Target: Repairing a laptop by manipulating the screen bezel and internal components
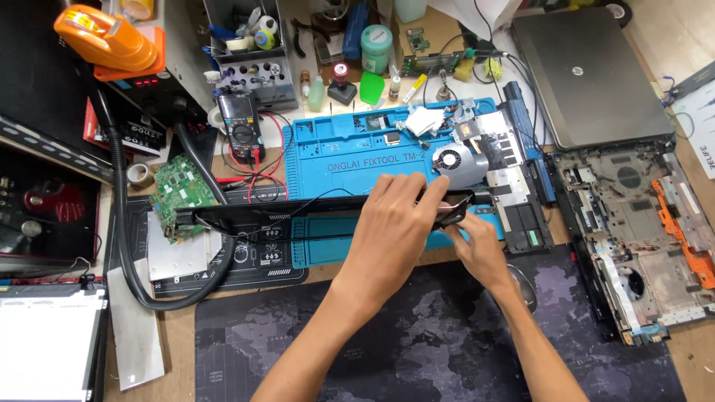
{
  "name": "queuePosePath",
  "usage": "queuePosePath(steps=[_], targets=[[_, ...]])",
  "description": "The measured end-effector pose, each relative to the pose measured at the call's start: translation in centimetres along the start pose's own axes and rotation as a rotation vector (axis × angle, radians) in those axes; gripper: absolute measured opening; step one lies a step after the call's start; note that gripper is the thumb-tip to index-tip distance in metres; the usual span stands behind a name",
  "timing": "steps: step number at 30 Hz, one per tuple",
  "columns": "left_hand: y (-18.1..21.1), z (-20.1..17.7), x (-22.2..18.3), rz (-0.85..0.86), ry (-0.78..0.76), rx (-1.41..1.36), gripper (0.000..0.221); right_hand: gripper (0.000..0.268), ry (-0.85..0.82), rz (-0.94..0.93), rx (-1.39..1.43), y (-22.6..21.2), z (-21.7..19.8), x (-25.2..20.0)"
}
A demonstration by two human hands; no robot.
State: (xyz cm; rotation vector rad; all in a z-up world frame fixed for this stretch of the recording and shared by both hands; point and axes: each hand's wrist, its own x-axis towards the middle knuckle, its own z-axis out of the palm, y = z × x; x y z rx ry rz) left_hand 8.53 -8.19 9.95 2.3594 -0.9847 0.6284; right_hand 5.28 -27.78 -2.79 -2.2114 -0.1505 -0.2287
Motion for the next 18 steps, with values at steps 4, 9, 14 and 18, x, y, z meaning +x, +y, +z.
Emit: queuePosePath(steps=[4, 9, 14, 18], targets=[[0.3, 1.3, -0.3, -0.005, 0.059, 0.021, 0.008, 0.022, 0.000, 0.000, 0.028, 2.6, 0.6, -0.7], [0.7, 1.7, -0.5, -0.031, 0.096, 0.014, 0.010, 0.020, 0.027, -0.019, -0.034, 4.2, 1.4, -1.5], [0.4, 1.0, -0.9, -0.005, 0.061, 0.008, 0.006, 0.019, 0.058, -0.047, -0.054, 5.4, 1.7, -1.7], [-0.1, -2.1, -1.4, -0.043, -0.072, 0.015, 0.015, 0.020, 0.075, -0.044, -0.057, 5.6, 1.9, -1.8]])
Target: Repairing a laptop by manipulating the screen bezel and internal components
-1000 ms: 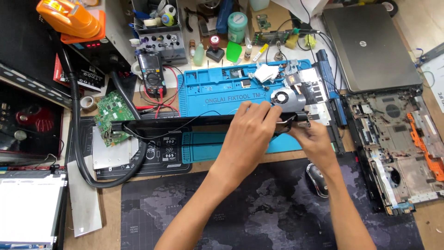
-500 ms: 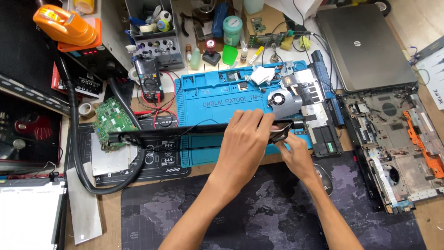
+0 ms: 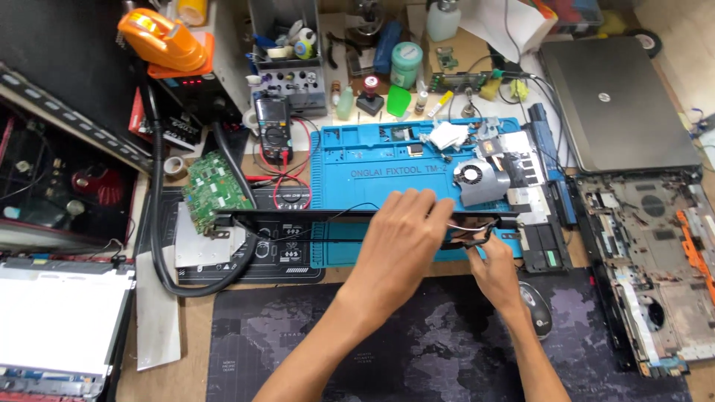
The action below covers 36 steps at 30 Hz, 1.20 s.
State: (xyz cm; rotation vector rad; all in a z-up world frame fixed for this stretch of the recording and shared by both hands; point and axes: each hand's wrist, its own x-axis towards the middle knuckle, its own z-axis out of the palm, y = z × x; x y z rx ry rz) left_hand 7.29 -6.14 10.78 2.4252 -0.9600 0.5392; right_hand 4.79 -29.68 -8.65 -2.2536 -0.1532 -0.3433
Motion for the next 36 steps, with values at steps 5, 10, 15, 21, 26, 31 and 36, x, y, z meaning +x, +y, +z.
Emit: queuePosePath(steps=[5, 10, 15, 21, 26, 31, 36], targets=[[-2.3, -2.8, -1.8, -0.075, -0.147, 0.052, 0.019, 0.021, 0.003, 0.032, 0.040, -1.7, -0.1, -0.2], [-2.8, -1.4, -2.8, -0.045, -0.020, 0.067, 0.007, 0.022, 0.020, 0.028, 0.029, -1.7, 0.2, -0.4], [-3.1, -1.3, -3.2, -0.001, 0.051, 0.060, 0.005, 0.022, 0.018, 0.032, 0.014, -1.8, 0.1, -0.2], [-3.6, -4.3, -3.9, -0.096, -0.059, 0.116, 0.057, 0.022, -0.009, 0.106, -0.020, 1.8, 0.7, -1.9], [-4.6, -6.6, -6.5, -0.219, -0.136, 0.260, 0.082, 0.027, -0.095, 0.175, -0.010, -2.0, -0.3, -1.0], [-4.8, -6.4, -7.2, -0.199, -0.068, 0.153, 0.017, 0.026, -0.092, 0.167, 0.018, -2.2, -0.3, -0.8], [-5.0, -5.9, -7.7, -0.162, 0.046, 0.100, 0.016, 0.025, -0.090, 0.123, -0.027, -1.7, -0.3, -0.9]])
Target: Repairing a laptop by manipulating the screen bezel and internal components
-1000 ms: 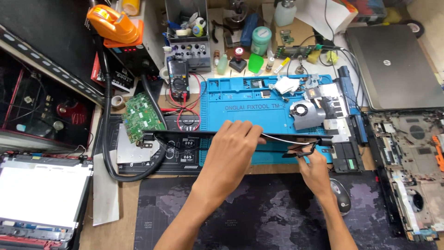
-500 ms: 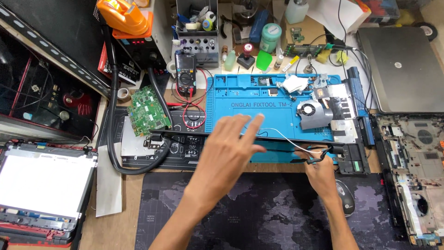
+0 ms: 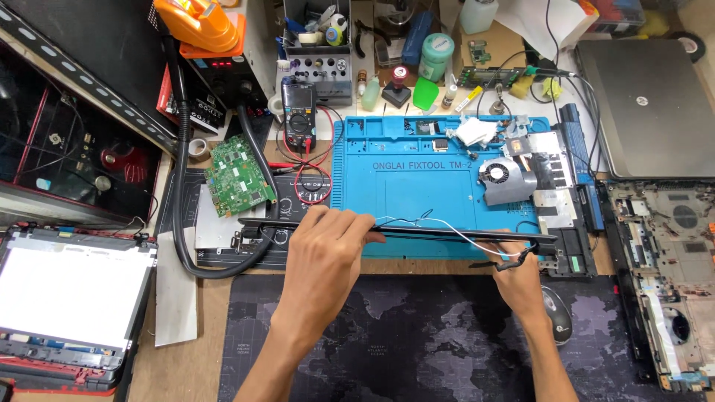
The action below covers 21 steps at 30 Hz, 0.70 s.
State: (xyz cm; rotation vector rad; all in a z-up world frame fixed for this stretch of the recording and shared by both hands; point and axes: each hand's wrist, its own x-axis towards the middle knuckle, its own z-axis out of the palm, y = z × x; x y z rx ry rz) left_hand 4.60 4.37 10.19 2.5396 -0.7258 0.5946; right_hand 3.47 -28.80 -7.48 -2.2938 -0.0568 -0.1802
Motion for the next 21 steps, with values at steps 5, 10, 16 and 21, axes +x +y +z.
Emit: queuePosePath(steps=[5, 10, 16, 21], targets=[[-0.1, -0.1, 0.1, 0.015, -0.009, 0.016, 0.016, 0.024, -0.029, 0.063, 0.014, -0.5, -0.3, 0.1], [-0.4, -1.7, -0.3, 0.019, -0.115, -0.054, 0.037, 0.030, -0.046, -0.002, -0.010, 0.1, -0.3, -0.1], [-2.0, -6.0, -3.1, -0.111, 0.238, -0.260, 0.016, 0.045, -0.038, 0.082, -0.066, 1.5, -0.1, -0.2], [-5.0, -7.0, -4.1, -0.337, 0.400, -0.398, 0.033, 0.031, -0.030, 0.103, -0.035, -1.0, -0.5, 0.2]])
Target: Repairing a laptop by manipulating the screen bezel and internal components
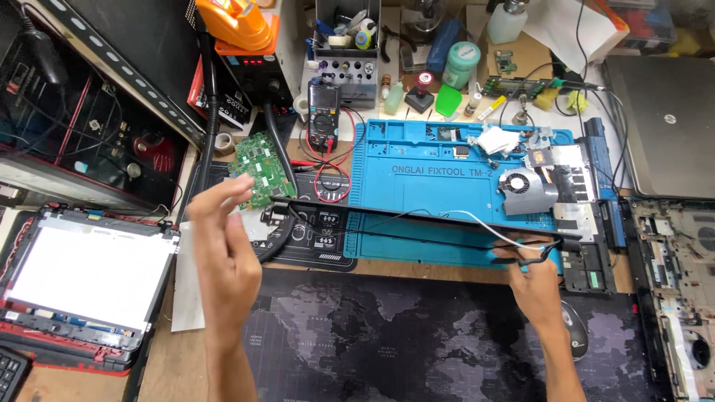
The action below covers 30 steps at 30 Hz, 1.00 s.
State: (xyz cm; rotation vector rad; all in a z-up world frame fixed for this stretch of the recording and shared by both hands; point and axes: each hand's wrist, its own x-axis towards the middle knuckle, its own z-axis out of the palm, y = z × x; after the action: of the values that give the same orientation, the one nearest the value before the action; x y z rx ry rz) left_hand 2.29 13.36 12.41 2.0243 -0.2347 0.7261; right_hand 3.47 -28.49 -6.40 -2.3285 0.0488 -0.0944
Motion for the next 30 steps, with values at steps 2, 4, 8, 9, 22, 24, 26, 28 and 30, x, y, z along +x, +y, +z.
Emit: queuePosePath(steps=[2, 4, 8, 9, 22, 24, 26, 28, 30], targets=[[-2.4, 0.0, 0.1, -0.101, -0.152, -0.097, 0.043, 0.023, -0.002, -0.016, 0.009, -0.4, 0.0, 0.1], [-3.9, 0.3, 0.0, -0.204, -0.299, -0.195, 0.055, 0.017, -0.007, -0.035, 0.015, -1.3, -0.2, 0.1], [-4.9, 1.9, -0.2, -0.261, -0.185, -0.402, 0.037, 0.031, -0.071, 0.069, -0.305, -1.8, -0.2, -1.3], [-5.1, 2.1, -0.1, -0.255, -0.108, -0.452, 0.028, 0.054, -0.083, 0.054, -0.515, -1.3, 0.0, -1.6], [-5.1, 1.7, -0.6, -0.300, -0.069, -0.446, 0.033, 0.036, 0.072, -0.904, -0.340, -25.9, -0.5, -3.2], [-5.3, 1.7, -0.7, -0.289, -0.080, -0.490, 0.017, 0.051, 0.131, -0.912, -0.490, -27.3, 0.9, -1.6], [-5.2, 1.8, -0.8, -0.319, -0.068, -0.471, 0.029, 0.045, 0.126, -0.921, -0.485, -27.9, 2.6, 0.0], [-5.4, 1.8, -0.9, -0.352, -0.055, -0.451, 0.043, 0.039, 0.119, -0.932, -0.477, -28.2, 4.3, 1.3], [-5.9, 1.9, -0.9, -0.271, -0.009, -0.528, 0.013, 0.031, 0.185, -1.010, -0.427, -28.2, 5.9, 2.5]])
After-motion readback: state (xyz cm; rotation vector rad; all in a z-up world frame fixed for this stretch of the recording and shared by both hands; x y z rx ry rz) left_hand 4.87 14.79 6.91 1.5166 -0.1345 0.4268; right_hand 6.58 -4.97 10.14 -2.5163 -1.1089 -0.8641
